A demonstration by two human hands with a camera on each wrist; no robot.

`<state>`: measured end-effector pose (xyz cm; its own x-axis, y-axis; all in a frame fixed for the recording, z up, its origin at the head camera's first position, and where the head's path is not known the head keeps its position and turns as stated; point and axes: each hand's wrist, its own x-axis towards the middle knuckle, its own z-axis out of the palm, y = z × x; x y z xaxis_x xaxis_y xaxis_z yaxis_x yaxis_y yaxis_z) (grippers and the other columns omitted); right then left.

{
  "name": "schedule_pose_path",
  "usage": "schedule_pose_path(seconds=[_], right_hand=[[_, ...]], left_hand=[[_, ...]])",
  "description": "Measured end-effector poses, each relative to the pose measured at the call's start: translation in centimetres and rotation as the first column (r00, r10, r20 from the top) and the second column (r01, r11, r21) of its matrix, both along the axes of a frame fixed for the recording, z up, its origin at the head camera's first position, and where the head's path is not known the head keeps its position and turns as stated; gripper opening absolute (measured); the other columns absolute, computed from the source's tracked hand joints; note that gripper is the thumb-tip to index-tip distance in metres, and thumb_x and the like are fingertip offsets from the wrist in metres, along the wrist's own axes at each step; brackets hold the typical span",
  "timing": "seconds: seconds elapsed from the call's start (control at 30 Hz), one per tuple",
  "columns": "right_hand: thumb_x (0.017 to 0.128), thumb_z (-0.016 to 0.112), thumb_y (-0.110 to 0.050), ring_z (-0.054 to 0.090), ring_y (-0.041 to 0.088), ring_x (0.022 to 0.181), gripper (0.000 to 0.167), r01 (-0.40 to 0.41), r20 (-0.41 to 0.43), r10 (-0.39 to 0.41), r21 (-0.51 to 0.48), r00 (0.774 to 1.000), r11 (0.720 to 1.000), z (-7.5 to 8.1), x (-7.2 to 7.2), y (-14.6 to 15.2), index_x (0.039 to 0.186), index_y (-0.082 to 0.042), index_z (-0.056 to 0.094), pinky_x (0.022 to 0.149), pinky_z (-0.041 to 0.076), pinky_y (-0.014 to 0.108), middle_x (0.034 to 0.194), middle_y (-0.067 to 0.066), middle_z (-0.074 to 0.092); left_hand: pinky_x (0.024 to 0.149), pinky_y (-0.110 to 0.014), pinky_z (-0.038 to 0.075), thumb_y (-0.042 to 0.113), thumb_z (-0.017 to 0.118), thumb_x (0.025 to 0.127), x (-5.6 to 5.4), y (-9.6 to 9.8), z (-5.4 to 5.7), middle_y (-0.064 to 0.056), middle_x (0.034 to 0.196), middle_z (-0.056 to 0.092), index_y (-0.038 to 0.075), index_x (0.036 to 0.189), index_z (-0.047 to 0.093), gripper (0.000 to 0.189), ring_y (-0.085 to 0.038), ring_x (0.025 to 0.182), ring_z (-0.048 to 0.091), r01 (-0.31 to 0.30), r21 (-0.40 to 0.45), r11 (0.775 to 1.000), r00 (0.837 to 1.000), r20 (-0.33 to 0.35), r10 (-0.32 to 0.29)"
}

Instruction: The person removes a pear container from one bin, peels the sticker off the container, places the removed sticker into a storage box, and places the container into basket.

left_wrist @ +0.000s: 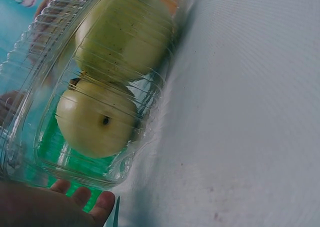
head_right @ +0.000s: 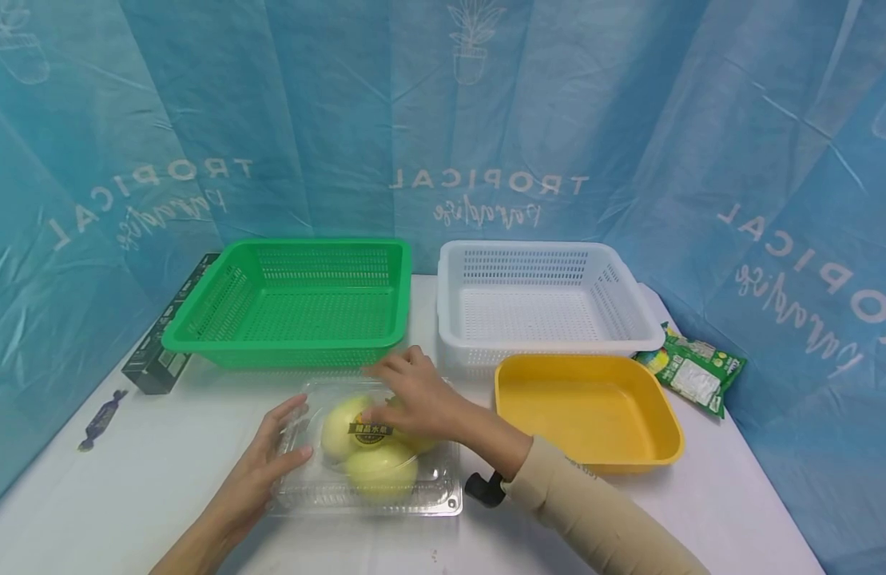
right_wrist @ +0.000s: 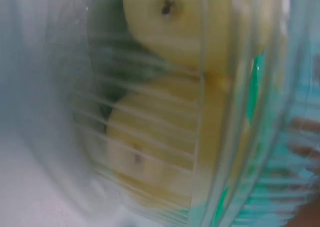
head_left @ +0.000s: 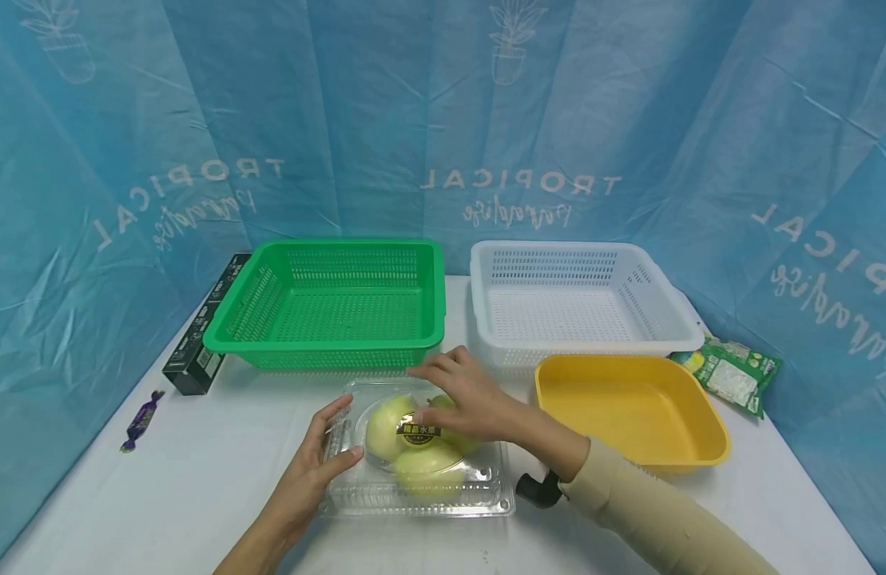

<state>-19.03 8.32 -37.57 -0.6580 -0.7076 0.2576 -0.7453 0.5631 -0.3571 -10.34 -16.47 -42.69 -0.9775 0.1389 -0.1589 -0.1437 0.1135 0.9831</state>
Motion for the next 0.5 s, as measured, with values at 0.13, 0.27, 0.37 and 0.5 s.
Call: schedule_pose_path(seconds=[0.13, 0.27, 0.37, 0.5], right_hand=[[0.082, 0.067, -0.045, 0.041, 0.016, 0.106, 0.06, -0.027, -0.005, 0.027, 0.016, 1.0, 0.999, -0.2, 0.3, -0.1, 0.133, -0.016, 0.053, 0.089, 0.04, 0.033, 0.123, -0.003, 0.055], [0.082, 0.067, -0.047, 0.04, 0.015, 0.108, 0.06, -0.042, 0.004, 0.041, 0.033, 0.999, 0.999, -0.3, 0.7, -0.3, 0.132, -0.018, 0.054, 0.09, 0.04, 0.032, 0.124, -0.004, 0.054], [0.082, 0.066, -0.049, 0.039, 0.014, 0.108, 0.06, -0.059, -0.002, 0.059, 0.061, 0.998, 0.996, -0.4, 1.0, -0.4, 0.133, -0.018, 0.054, 0.09, 0.041, 0.031, 0.125, -0.004, 0.054], [0.083, 0.065, -0.049, 0.04, 0.014, 0.105, 0.058, -0.085, -0.044, 0.089, 0.094, 0.995, 0.992, -0.6, 1.1, -0.4, 0.132, -0.018, 0.055, 0.088, 0.04, 0.029, 0.123, -0.004, 0.055]], left_hand=[[0.109, -0.071, -0.002, 0.023, 0.06, 0.09, 0.0, 0.0, 0.0, -0.001, 0.159, 0.002, 0.036, 0.146, 0.022, 0.068, -0.037, 0.146, -0.013, 0.005, 0.001, 1.0, 1.0, -0.001, -0.005], [0.108, -0.072, -0.002, 0.023, 0.059, 0.091, 0.1, 0.0, 0.0, 0.0, 0.159, 0.002, 0.035, 0.146, 0.021, 0.068, -0.037, 0.146, -0.013, 0.011, 0.002, 1.0, 1.0, -0.004, -0.011], [0.107, -0.073, -0.001, 0.023, 0.059, 0.091, 0.1, 0.0, 0.1, 0.0, 0.159, 0.001, 0.034, 0.147, 0.02, 0.069, -0.037, 0.146, -0.014, 0.016, 0.007, 1.0, 1.0, -0.007, -0.016], [0.107, -0.073, -0.001, 0.022, 0.059, 0.091, 0.0, 0.0, 0.1, 0.001, 0.159, 0.001, 0.033, 0.147, 0.02, 0.069, -0.037, 0.146, -0.014, 0.019, 0.014, 1.0, 1.0, -0.01, -0.018]])
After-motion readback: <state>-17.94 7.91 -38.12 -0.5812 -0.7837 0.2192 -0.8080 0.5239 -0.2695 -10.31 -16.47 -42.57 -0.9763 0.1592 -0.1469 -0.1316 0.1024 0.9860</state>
